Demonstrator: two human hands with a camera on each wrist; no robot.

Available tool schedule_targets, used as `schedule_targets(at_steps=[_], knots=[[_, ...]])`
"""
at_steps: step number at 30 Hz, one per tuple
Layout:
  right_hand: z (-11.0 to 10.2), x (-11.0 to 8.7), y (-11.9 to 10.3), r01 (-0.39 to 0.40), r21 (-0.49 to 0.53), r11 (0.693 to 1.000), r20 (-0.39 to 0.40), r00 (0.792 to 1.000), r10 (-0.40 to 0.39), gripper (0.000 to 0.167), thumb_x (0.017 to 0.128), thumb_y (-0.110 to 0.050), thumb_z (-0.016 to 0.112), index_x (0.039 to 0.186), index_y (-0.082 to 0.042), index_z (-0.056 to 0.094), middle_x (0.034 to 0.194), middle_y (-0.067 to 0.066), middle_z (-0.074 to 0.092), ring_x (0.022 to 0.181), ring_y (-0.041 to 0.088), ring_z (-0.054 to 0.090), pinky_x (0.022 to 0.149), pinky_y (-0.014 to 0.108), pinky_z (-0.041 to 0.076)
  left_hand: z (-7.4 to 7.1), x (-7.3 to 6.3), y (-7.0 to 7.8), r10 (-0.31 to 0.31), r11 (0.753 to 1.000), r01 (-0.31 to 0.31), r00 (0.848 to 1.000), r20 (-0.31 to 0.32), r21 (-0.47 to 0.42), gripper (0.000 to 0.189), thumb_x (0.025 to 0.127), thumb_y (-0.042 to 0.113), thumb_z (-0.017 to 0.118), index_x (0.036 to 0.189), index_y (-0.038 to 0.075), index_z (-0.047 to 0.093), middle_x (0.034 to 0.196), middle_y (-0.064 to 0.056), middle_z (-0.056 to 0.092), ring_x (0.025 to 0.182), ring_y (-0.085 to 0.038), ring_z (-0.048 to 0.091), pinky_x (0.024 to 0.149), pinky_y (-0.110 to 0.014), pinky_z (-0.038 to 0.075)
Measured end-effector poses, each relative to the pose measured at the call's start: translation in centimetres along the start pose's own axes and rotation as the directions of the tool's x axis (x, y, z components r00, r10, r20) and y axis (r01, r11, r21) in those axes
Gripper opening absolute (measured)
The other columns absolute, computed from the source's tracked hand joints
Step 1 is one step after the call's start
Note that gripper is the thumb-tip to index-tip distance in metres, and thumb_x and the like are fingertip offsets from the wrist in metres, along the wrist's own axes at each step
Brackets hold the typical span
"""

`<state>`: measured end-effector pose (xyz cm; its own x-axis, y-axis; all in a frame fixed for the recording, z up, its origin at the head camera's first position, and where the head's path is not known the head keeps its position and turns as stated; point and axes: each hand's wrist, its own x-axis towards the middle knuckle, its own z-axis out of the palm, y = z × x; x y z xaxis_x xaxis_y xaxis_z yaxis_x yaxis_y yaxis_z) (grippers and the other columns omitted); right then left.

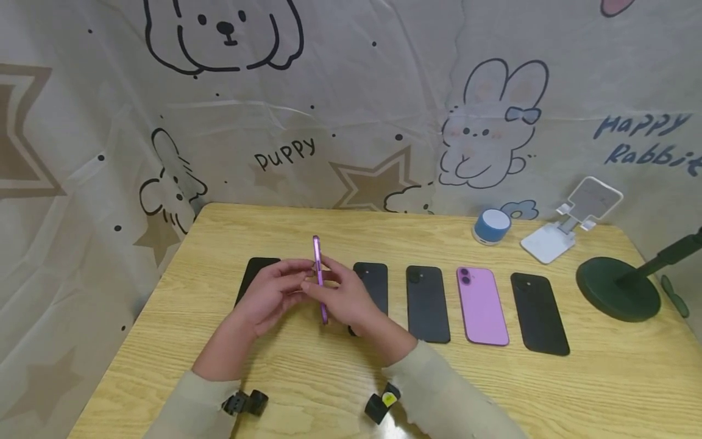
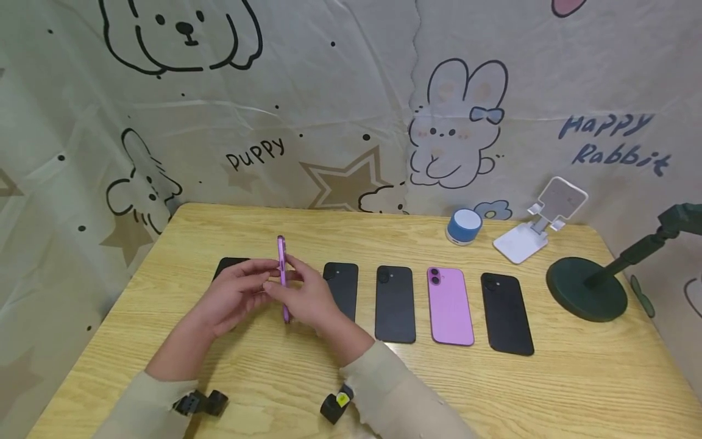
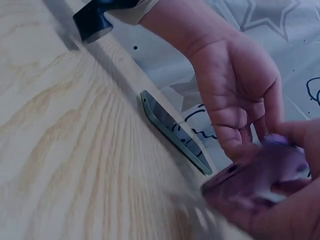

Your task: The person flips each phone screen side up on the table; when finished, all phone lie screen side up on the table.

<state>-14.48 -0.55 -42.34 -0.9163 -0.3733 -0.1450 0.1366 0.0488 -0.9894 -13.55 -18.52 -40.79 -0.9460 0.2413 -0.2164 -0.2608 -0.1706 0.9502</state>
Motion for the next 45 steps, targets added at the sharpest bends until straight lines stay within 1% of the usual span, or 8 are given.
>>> schedule_targets(at_steps=[2, 5, 8, 16, 22, 28, 37, 45], knots=[[0.1, 0.0, 0.0, -0.010, 0.083, 0.997, -0.011, 1.000, 0.011, 0.047, 0.099, -0.026, 0.066, 0.143, -0.012, 0.054, 0.123, 0.013, 0.062, 0.109, 0.031, 0.061, 0.081, 0.043, 0.054, 0.1, 0.2, -0.2, 0.027, 0.992, -0.021, 0.998, -0.048, 0.126, 0.035, 0.100, 0.004, 0.058, 0.133, -0.007, 0.056, 0.122, -0.019, 0.059, 0.100, -0.020, 0.062, 0.088, -0.035, 0.052], [0.2, 0.0, 0.1, -0.028, 0.204, 0.978, -0.037, 0.999, 0.036, 0.038, 0.105, -0.022, 0.053, 0.138, -0.004, 0.054, 0.119, 0.016, 0.065, 0.105, 0.033, 0.064, 0.080, 0.045, 0.056, 0.4, 0.3, -0.5, 0.076, 0.948, -0.025, 0.986, -0.151, 0.317, 0.033, 0.094, 0.003, 0.067, 0.127, -0.003, 0.064, 0.114, -0.017, 0.062, 0.096, -0.021, 0.063, 0.085, -0.036, 0.053], [0.4, -0.1, 0.0, -0.016, 0.215, 0.977, -0.096, 0.995, 0.037, 0.037, 0.107, -0.021, 0.046, 0.139, -0.001, 0.049, 0.120, 0.017, 0.063, 0.104, 0.029, 0.065, 0.081, 0.043, 0.055, 0.8, 0.3, -0.5, 0.101, 0.906, 0.012, 0.965, -0.243, 0.423, 0.036, 0.090, 0.006, 0.074, 0.124, 0.001, 0.064, 0.112, -0.015, 0.062, 0.095, -0.023, 0.063, 0.076, -0.034, 0.052], [0.8, -0.2, -0.1, -0.006, 0.166, 0.986, -0.157, 0.987, 0.032, 0.040, 0.108, -0.015, 0.041, 0.145, -0.003, 0.034, 0.128, 0.018, 0.053, 0.107, 0.030, 0.062, 0.082, 0.043, 0.055, 1.2, 0.5, -0.4, 0.035, 0.942, 0.072, 0.950, -0.310, 0.327, 0.043, 0.092, 0.004, 0.071, 0.132, 0.001, 0.056, 0.108, -0.016, 0.064, 0.094, -0.024, 0.062, 0.084, -0.039, 0.053], [0.5, 0.1, -0.3, -0.029, 0.108, 0.994, -0.201, 0.978, 0.050, 0.049, 0.100, -0.003, 0.051, 0.148, -0.006, 0.042, 0.121, 0.015, 0.051, 0.103, 0.029, 0.060, 0.081, 0.040, 0.054, 0.6, 0.4, -0.3, 0.043, 0.957, 0.059, 0.938, -0.344, 0.283, 0.038, 0.092, 0.001, 0.070, 0.129, 0.000, 0.061, 0.105, -0.014, 0.063, 0.091, -0.022, 0.060, 0.075, -0.033, 0.053], [0.1, -0.1, 0.0, -0.049, 0.147, 0.988, -0.199, 0.977, 0.078, 0.050, 0.094, 0.004, 0.052, 0.144, -0.001, 0.048, 0.122, 0.018, 0.051, 0.090, 0.026, 0.059, 0.066, 0.037, 0.054, -0.1, 0.2, -0.5, 0.025, 0.944, 0.098, 0.930, -0.367, 0.313, 0.038, 0.094, 0.002, 0.067, 0.132, 0.002, 0.060, 0.111, -0.013, 0.061, 0.096, -0.022, 0.058, 0.073, -0.030, 0.051], [0.0, -0.3, 0.5, -0.103, 0.167, 0.981, -0.167, 0.977, 0.131, 0.054, 0.092, 0.007, 0.051, 0.146, 0.004, 0.045, 0.127, 0.020, 0.049, 0.096, 0.027, 0.059, 0.074, 0.041, 0.056, -0.3, 0.5, -1.4, 0.031, 0.936, 0.100, 0.932, -0.362, 0.338, 0.038, 0.090, -0.007, 0.065, 0.128, -0.005, 0.062, 0.110, -0.018, 0.060, 0.089, -0.022, 0.059, 0.067, -0.030, 0.053], [-0.4, -0.1, 0.5, -0.146, 0.161, 0.976, -0.087, 0.983, 0.161, 0.056, 0.095, 0.005, 0.050, 0.150, 0.000, 0.039, 0.131, 0.020, 0.047, 0.106, 0.032, 0.056, 0.076, 0.046, 0.057, -0.3, 0.4, -1.4, -0.002, 0.916, 0.133, 0.945, -0.326, 0.378, 0.044, 0.090, -0.008, 0.064, 0.134, -0.008, 0.056, 0.117, -0.021, 0.059, 0.102, -0.028, 0.057, 0.074, -0.032, 0.051]])
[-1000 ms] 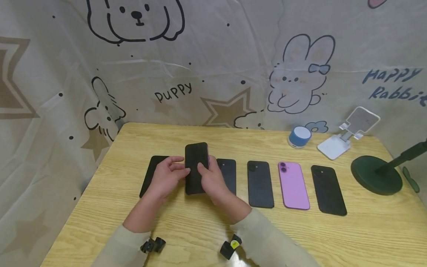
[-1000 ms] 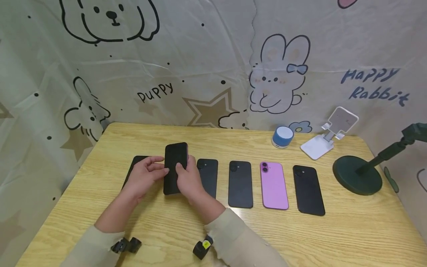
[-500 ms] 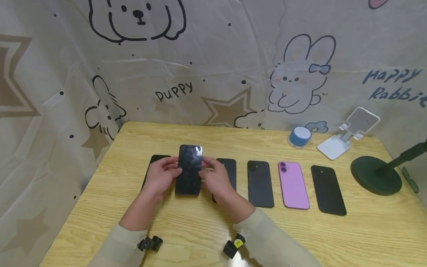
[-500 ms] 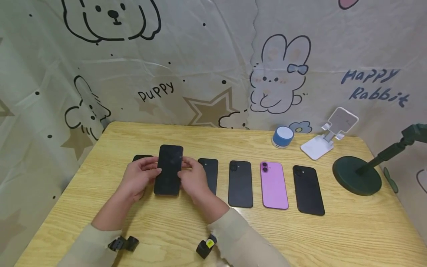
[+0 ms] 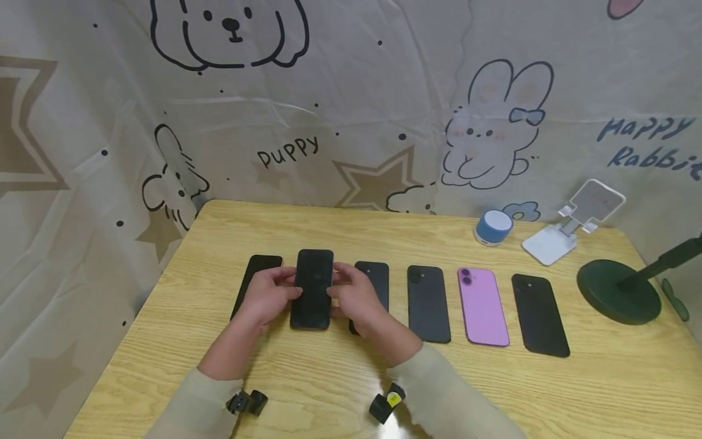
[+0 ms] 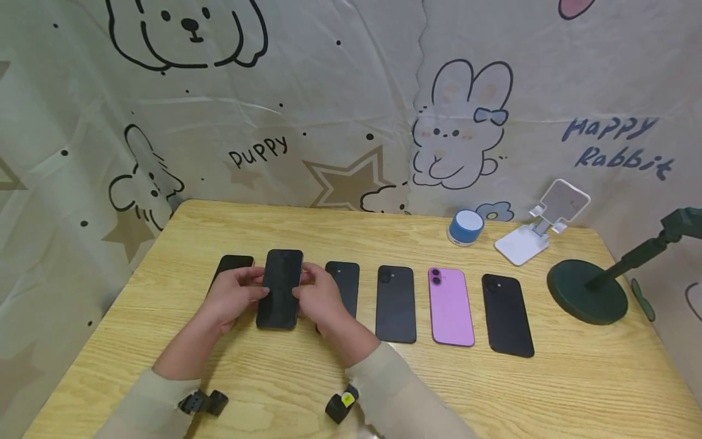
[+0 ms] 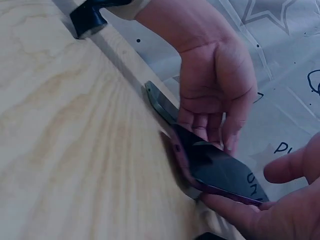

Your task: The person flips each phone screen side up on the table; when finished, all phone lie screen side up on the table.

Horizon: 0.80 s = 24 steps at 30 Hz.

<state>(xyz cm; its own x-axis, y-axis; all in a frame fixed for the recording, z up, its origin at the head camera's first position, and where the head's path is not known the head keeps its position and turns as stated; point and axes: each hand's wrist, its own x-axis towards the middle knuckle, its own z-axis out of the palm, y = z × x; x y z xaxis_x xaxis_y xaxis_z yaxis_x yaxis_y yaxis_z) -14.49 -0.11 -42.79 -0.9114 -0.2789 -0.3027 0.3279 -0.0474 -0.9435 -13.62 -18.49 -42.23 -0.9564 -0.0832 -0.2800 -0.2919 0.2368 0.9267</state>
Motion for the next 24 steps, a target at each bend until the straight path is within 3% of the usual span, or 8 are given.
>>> schedule_targets(at_steps=[7, 13, 24], knots=[[-0.14, 0.15, -0.48, -0.016, -0.035, 0.999, 0.049, 0.999, 0.018, 0.051, 0.097, 0.003, 0.050, 0.148, 0.000, 0.043, 0.139, 0.020, 0.045, 0.114, 0.035, 0.057, 0.079, 0.050, 0.056, -0.04, -0.07, 0.12, -0.010, 0.999, 0.011, 1.000, -0.010, 0.034, 0.042, 0.092, -0.006, 0.062, 0.134, -0.008, 0.056, 0.121, -0.023, 0.058, 0.107, -0.029, 0.057, 0.075, -0.030, 0.050], [0.05, -0.01, -0.32, -0.021, -0.057, 0.998, 0.019, 1.000, 0.022, 0.058, 0.098, 0.002, 0.050, 0.153, 0.003, 0.032, 0.151, 0.024, 0.036, 0.126, 0.041, 0.049, 0.080, 0.050, 0.056, 0.04, -0.15, 0.17, -0.025, 0.998, 0.026, 1.000, -0.015, 0.061, 0.041, 0.094, -0.003, 0.062, 0.134, -0.009, 0.056, 0.123, -0.024, 0.059, 0.114, -0.031, 0.056, 0.082, -0.032, 0.051], [-0.20, -0.10, -0.11, -0.017, -0.101, 0.995, 0.092, 0.995, 0.027, 0.056, 0.100, 0.000, 0.048, 0.152, 0.007, 0.031, 0.151, 0.025, 0.038, 0.133, 0.039, 0.043, 0.090, 0.050, 0.052, 0.15, -0.53, 0.35, -0.016, 0.985, 0.019, 1.000, -0.019, 0.172, 0.043, 0.095, 0.004, 0.064, 0.135, -0.008, 0.056, 0.123, -0.023, 0.060, 0.115, -0.033, 0.057, 0.092, -0.041, 0.050]])
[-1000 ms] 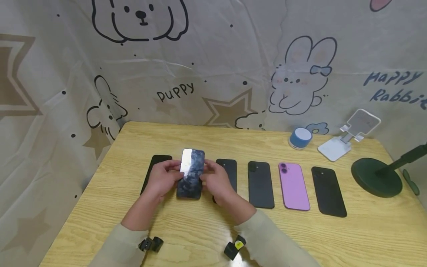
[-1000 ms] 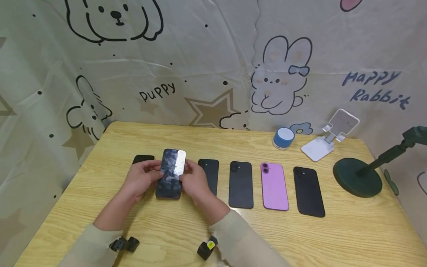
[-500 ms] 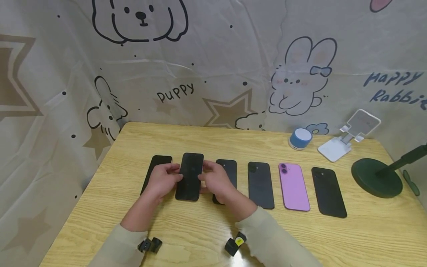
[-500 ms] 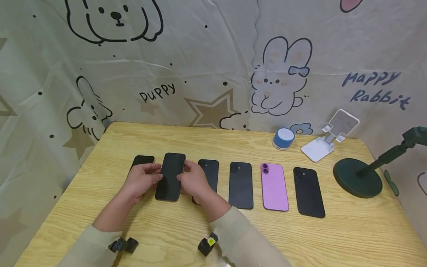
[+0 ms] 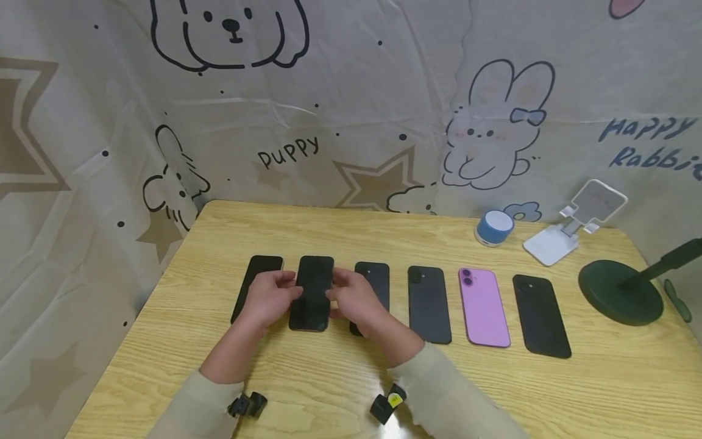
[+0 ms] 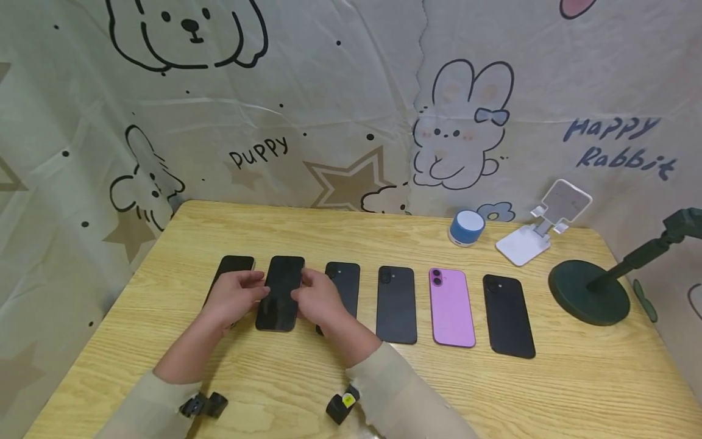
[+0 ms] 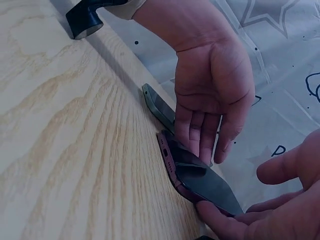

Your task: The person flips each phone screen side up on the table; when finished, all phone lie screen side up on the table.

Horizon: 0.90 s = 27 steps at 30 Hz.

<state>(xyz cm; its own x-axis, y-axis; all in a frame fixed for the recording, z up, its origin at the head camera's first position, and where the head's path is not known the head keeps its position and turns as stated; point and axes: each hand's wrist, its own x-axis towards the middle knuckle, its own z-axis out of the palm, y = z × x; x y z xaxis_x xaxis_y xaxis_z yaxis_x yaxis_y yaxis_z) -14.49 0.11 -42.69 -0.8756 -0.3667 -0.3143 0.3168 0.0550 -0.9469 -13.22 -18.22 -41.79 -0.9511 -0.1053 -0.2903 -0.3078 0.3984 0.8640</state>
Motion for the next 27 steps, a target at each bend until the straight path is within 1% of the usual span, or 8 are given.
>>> schedule_targets(at_steps=[5, 11, 13, 15, 19, 21, 24, 27], knots=[[-0.1, -0.1, 0.1, 0.013, -0.005, 1.000, 0.042, 0.999, -0.013, 0.059, 0.099, 0.003, 0.047, 0.153, 0.009, 0.025, 0.155, 0.027, 0.029, 0.142, 0.038, 0.030, 0.096, 0.054, 0.047, -0.1, -0.1, -0.1, -0.004, 1.000, 0.004, 1.000, 0.005, 0.010, 0.044, 0.095, 0.006, 0.064, 0.137, -0.007, 0.054, 0.125, -0.023, 0.061, 0.115, -0.033, 0.059, 0.090, -0.040, 0.051], [-0.1, -0.4, 0.2, 0.022, -0.001, 1.000, 0.070, 0.997, -0.022, 0.060, 0.099, 0.005, 0.045, 0.154, 0.009, 0.020, 0.158, 0.028, 0.023, 0.144, 0.039, 0.024, 0.098, 0.055, 0.044, -0.2, -0.3, -0.1, -0.002, 1.000, 0.001, 1.000, 0.009, 0.013, 0.045, 0.096, 0.006, 0.063, 0.138, -0.008, 0.053, 0.127, -0.023, 0.060, 0.118, -0.034, 0.057, 0.092, -0.042, 0.050], [-0.1, -0.5, 0.1, 0.024, -0.008, 1.000, 0.076, 0.997, -0.024, 0.060, 0.100, 0.004, 0.045, 0.155, 0.007, 0.020, 0.158, 0.026, 0.023, 0.144, 0.038, 0.025, 0.098, 0.054, 0.045, -0.3, -0.4, 0.0, 0.005, 1.000, -0.005, 1.000, 0.006, 0.021, 0.046, 0.096, 0.006, 0.063, 0.138, -0.008, 0.053, 0.127, -0.024, 0.060, 0.119, -0.035, 0.056, 0.092, -0.043, 0.051], [-0.3, -0.7, 0.0, 0.021, -0.031, 0.999, 0.069, 0.997, -0.019, 0.061, 0.101, 0.002, 0.048, 0.156, 0.006, 0.021, 0.158, 0.025, 0.025, 0.143, 0.038, 0.028, 0.097, 0.053, 0.046, -0.2, -0.4, 0.0, 0.017, 0.999, -0.017, 1.000, 0.001, 0.048, 0.046, 0.096, 0.007, 0.065, 0.138, -0.008, 0.053, 0.127, -0.024, 0.061, 0.120, -0.035, 0.056, 0.093, -0.044, 0.050], [-1.2, -1.5, -0.3, 0.025, -0.083, 0.996, 0.028, 0.999, -0.023, 0.065, 0.098, -0.003, 0.056, 0.155, 0.003, 0.025, 0.156, 0.023, 0.031, 0.139, 0.038, 0.036, 0.095, 0.047, 0.049, 0.0, -0.4, 0.4, 0.062, 0.991, -0.059, 0.998, -0.019, 0.124, 0.050, 0.095, 0.011, 0.068, 0.139, -0.007, 0.053, 0.131, -0.023, 0.060, 0.120, -0.035, 0.056, 0.095, -0.048, 0.048], [-1.9, -2.1, -0.4, 0.039, -0.102, 0.994, 0.010, 0.999, -0.038, 0.066, 0.097, -0.005, 0.058, 0.155, 0.003, 0.028, 0.153, 0.023, 0.036, 0.137, 0.037, 0.039, 0.095, 0.046, 0.049, 0.2, -0.5, 0.7, 0.085, 0.986, -0.080, 0.996, -0.027, 0.147, 0.051, 0.095, 0.013, 0.068, 0.139, -0.005, 0.053, 0.133, -0.022, 0.059, 0.119, -0.034, 0.057, 0.094, -0.049, 0.048], [-3.1, -3.1, -0.5, 0.066, -0.121, 0.990, -0.007, 0.998, -0.067, 0.063, 0.098, -0.007, 0.058, 0.154, 0.002, 0.030, 0.150, 0.022, 0.041, 0.135, 0.037, 0.042, 0.097, 0.046, 0.048, 0.6, -0.8, 1.4, 0.121, 0.980, -0.116, 0.992, -0.023, 0.161, 0.051, 0.094, 0.014, 0.069, 0.140, -0.004, 0.054, 0.133, -0.020, 0.059, 0.114, -0.032, 0.059, 0.091, -0.048, 0.050], [-4.2, -4.0, -0.7, 0.085, -0.121, 0.989, -0.024, 0.996, -0.089, 0.060, 0.098, -0.003, 0.055, 0.153, 0.002, 0.031, 0.148, 0.022, 0.043, 0.133, 0.037, 0.044, 0.099, 0.045, 0.046, 1.2, -1.0, 2.1, 0.154, 0.975, -0.150, 0.988, -0.006, 0.166, 0.050, 0.094, 0.014, 0.070, 0.138, -0.003, 0.056, 0.129, -0.018, 0.062, 0.108, -0.030, 0.061, 0.088, -0.046, 0.051]])
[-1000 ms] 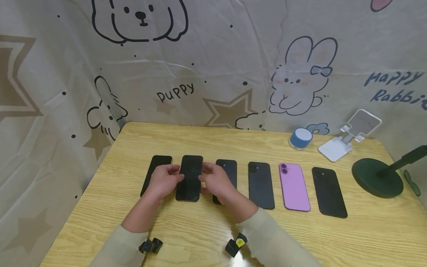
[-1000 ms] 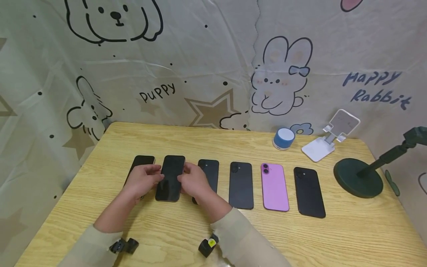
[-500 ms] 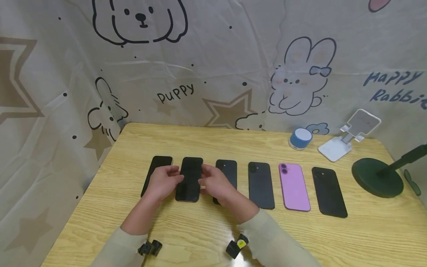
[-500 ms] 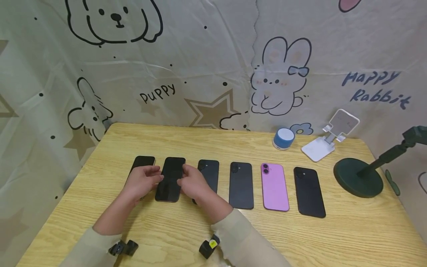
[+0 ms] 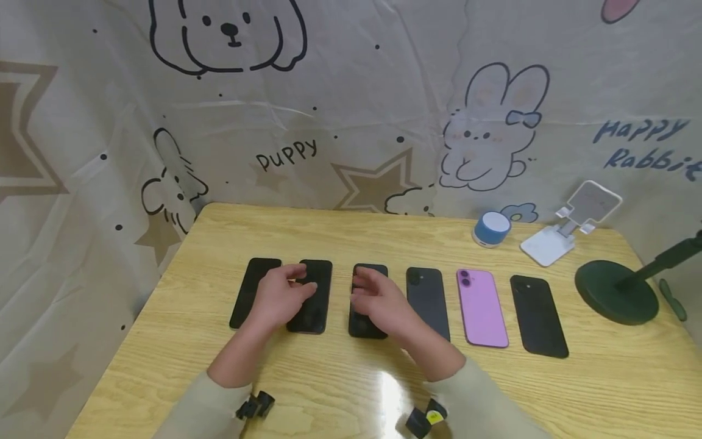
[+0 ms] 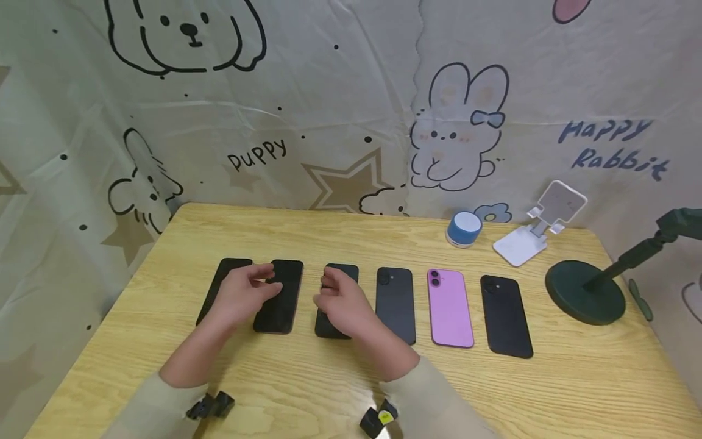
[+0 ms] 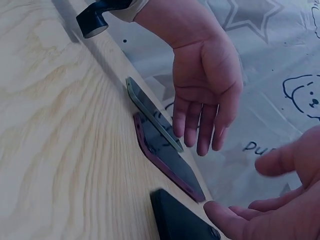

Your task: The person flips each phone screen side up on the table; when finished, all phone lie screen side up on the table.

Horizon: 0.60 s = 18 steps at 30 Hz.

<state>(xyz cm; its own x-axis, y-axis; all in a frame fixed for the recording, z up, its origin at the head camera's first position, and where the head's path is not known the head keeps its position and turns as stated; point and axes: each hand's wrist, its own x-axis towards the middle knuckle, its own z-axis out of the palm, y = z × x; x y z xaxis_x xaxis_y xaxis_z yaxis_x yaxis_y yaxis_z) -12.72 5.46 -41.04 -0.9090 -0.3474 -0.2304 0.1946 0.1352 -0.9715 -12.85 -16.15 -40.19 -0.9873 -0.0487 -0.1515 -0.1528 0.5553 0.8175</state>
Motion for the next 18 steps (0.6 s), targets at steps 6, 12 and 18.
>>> schedule_targets(at_steps=[6, 12, 18], knots=[[-2.2, -1.1, 0.0, -0.003, -0.027, 1.000, -0.066, 0.998, 0.001, 0.063, 0.096, 0.002, 0.052, 0.154, 0.002, 0.029, 0.150, 0.022, 0.042, 0.134, 0.037, 0.043, 0.103, 0.047, 0.043, 2.2, 0.0, 1.4, 0.040, 0.998, -0.038, 0.998, 0.051, -0.051, 0.048, 0.092, 0.011, 0.072, 0.136, -0.004, 0.058, 0.125, -0.016, 0.064, 0.100, -0.026, 0.063, 0.083, -0.040, 0.053], [-4.0, -2.1, 0.8, -0.008, -0.122, 0.993, -0.129, 0.992, -0.008, 0.063, 0.099, -0.002, 0.052, 0.155, 0.002, 0.026, 0.156, 0.022, 0.032, 0.139, 0.041, 0.034, 0.107, 0.053, 0.036, 4.0, -0.4, 2.2, 0.078, 0.991, -0.062, 0.988, 0.134, -0.122, 0.050, 0.093, 0.012, 0.071, 0.138, -0.004, 0.055, 0.128, -0.017, 0.062, 0.109, -0.029, 0.062, 0.086, -0.040, 0.053], [-4.9, -2.6, 1.6, -0.008, -0.086, 0.996, -0.123, 0.992, -0.002, 0.067, 0.099, -0.003, 0.051, 0.157, 0.002, 0.019, 0.159, 0.021, 0.024, 0.142, 0.042, 0.028, 0.108, 0.053, 0.035, 5.3, -0.4, 2.5, 0.073, 0.993, -0.055, 0.983, 0.170, -0.105, 0.052, 0.095, 0.015, 0.069, 0.140, -0.004, 0.054, 0.133, -0.018, 0.059, 0.115, -0.032, 0.059, 0.092, -0.044, 0.051]])
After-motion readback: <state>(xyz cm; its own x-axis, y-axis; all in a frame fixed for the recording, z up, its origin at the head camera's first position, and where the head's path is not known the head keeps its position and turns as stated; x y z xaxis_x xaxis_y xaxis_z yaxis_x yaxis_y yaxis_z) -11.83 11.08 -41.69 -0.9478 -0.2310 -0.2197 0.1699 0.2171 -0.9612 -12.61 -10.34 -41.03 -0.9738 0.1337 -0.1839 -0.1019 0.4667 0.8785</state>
